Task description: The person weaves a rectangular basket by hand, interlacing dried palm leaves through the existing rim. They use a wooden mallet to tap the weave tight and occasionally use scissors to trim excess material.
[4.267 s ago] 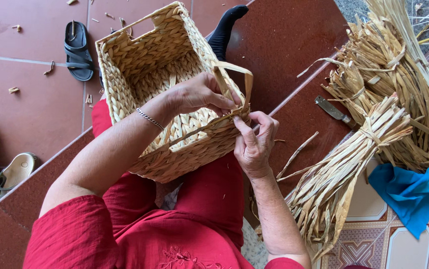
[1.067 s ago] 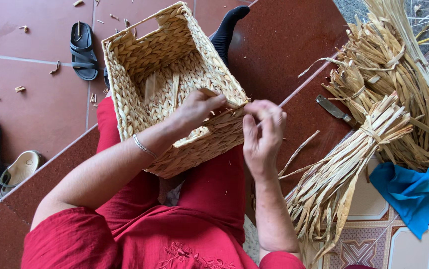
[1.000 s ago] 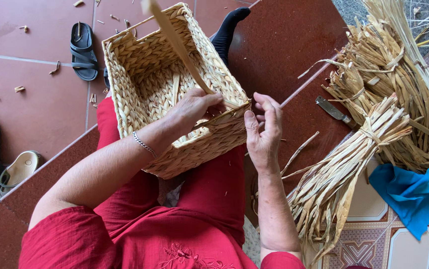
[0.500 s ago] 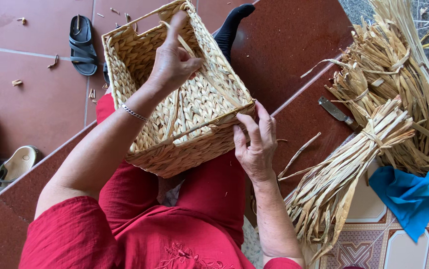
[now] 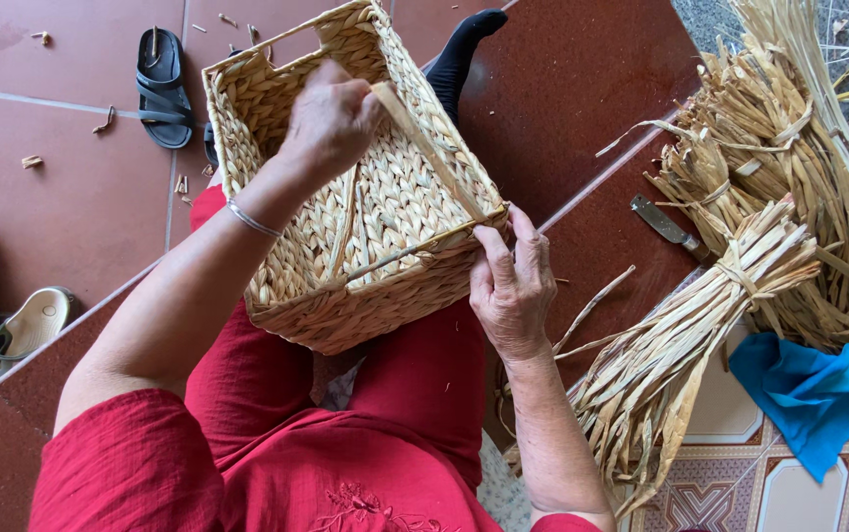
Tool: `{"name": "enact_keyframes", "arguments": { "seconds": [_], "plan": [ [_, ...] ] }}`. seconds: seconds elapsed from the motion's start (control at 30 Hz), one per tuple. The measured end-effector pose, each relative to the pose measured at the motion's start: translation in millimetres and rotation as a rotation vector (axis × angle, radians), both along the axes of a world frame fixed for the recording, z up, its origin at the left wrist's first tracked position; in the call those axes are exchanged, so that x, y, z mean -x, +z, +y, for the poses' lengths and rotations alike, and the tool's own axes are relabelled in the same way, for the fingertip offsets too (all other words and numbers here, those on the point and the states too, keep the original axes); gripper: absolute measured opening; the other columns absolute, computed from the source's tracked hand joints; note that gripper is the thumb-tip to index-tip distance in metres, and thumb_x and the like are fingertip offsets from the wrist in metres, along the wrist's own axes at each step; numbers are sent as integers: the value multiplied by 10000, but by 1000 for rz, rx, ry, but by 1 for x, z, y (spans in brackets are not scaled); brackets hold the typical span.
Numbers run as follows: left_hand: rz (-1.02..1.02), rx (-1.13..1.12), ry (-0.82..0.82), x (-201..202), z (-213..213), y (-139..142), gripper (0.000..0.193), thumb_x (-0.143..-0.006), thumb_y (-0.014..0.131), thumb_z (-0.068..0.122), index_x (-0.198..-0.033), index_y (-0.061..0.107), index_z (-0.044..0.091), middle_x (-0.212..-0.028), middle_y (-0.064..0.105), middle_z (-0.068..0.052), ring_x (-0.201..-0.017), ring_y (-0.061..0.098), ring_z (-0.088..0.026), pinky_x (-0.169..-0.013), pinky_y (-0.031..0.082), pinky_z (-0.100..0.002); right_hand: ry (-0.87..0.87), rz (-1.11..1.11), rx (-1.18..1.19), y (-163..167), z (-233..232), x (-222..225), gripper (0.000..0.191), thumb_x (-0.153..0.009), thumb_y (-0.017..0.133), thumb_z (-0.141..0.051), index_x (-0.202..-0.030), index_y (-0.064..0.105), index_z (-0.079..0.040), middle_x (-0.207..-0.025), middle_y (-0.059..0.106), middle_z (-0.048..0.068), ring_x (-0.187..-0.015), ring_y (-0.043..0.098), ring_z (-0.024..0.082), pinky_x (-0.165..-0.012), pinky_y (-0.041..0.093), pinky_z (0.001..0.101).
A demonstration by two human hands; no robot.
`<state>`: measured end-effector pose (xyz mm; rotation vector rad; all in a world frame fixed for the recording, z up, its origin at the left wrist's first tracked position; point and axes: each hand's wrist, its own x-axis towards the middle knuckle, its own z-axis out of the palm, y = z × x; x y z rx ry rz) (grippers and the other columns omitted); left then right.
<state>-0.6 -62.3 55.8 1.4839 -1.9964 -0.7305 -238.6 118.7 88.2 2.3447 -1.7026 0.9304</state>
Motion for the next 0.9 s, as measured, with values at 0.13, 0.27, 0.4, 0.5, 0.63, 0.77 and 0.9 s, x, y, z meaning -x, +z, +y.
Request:
{"name": "enact_keyframes", "arguments": {
  "seconds": [0.13,0.27,0.4,0.5,0.63,0.77,0.9],
  "plan": [
    [920,-904,-134,25,23,15,508,-1039,383,419,-927,679,22,-939,721,-201,-754,741,-236,-669,668,-359,-1,8,10,-3,-1,2,543,-852,680,102,-1320,574,-152,-1433,564,187,-1183,644,318,-984,594,397],
    [950,-1097,-189,49,35,10,160,-943,661,144,-980,661,-11,-939,744,-230,-802,763,-238,-757,692,-364,-7,-2,-10,-8,3,5,538,-884,706,85,-1342,581,-169,-1468,547,179,-1200,636,304,-983,605,360],
    [932,-1052,-337,59,38,-3,150,-837,780,11,-968,715,-24,-908,763,-150,-775,742,-176,-733,670,-337,-3,-36,-45,-8,7,6,541,-878,673,103,-1345,613,-163,-1499,529,171,-1252,615,321,-1016,598,376],
    [889,-1028,-317,62,37,-8,157,-825,800,3,-962,724,-11,-867,768,-120,-720,721,-159,-667,635,-321,-7,-56,-52,-7,8,4,536,-867,651,120,-1331,626,-147,-1504,524,167,-1264,605,318,-1050,577,402],
    [943,-1062,-374,62,38,-8,154,-851,804,19,-994,750,0,-831,752,-106,-685,686,-136,-637,590,-299,-3,-82,-61,-7,8,3,554,-852,629,146,-1327,627,-140,-1503,524,166,-1269,604,321,-1057,572,403],
    [900,-1100,-424,64,34,-3,163,-807,814,26,-956,749,19,-792,741,-90,-675,686,-136,-640,607,-302,2,-99,-73,-9,9,4,559,-834,614,159,-1315,626,-126,-1504,522,171,-1248,605,318,-1036,573,401],
    [712,-987,-469,71,29,5,150,-795,810,82,-916,723,58,-803,733,-47,-723,689,-118,-651,611,-293,3,-82,-56,-11,9,4,558,-814,608,167,-1295,619,-115,-1504,515,183,-1254,601,327,-1050,559,429]
  ]
}}
